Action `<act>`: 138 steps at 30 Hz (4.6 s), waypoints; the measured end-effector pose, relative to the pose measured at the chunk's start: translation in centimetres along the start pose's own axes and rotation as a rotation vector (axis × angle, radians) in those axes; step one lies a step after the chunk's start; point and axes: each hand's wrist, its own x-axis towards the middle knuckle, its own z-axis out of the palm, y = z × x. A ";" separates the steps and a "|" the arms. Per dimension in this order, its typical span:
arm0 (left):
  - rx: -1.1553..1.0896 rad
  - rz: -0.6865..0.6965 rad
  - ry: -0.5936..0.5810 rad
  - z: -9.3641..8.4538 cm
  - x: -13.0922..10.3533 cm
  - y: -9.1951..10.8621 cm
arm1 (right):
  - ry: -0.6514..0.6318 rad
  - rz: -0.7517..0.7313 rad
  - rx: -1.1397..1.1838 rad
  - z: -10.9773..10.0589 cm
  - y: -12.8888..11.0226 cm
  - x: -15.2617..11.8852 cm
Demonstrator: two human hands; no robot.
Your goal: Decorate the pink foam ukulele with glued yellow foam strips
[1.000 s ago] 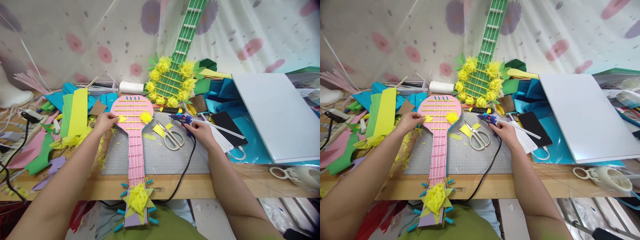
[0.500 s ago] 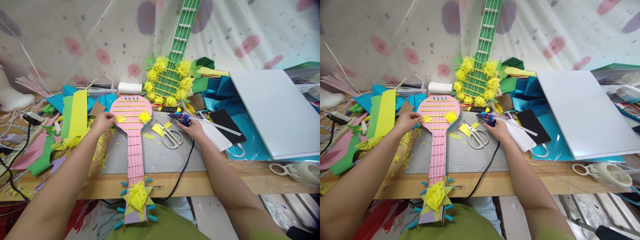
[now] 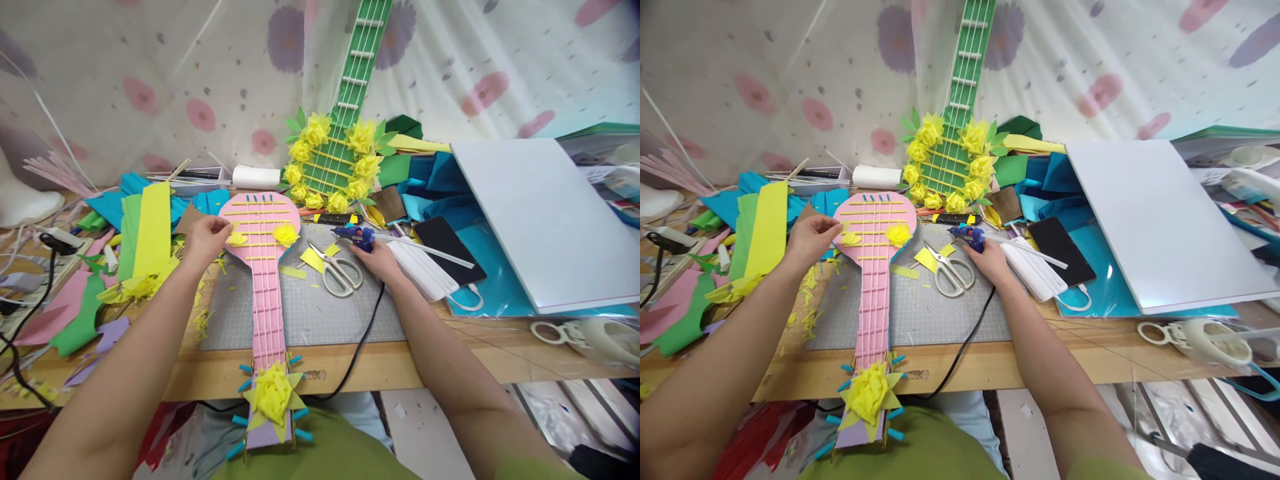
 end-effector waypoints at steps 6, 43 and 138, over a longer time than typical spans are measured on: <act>-0.152 0.068 -0.143 2.2 -1.3 3.1 | -0.005 0.040 0.046 0.0 0.3 -0.2; -0.068 0.062 -0.410 7.5 -5.8 8.1 | -0.286 -0.198 0.557 0.4 -1.3 -2.8; -0.125 0.240 -0.294 3.5 -0.6 7.5 | -0.241 -0.577 0.299 1.0 -16.6 3.2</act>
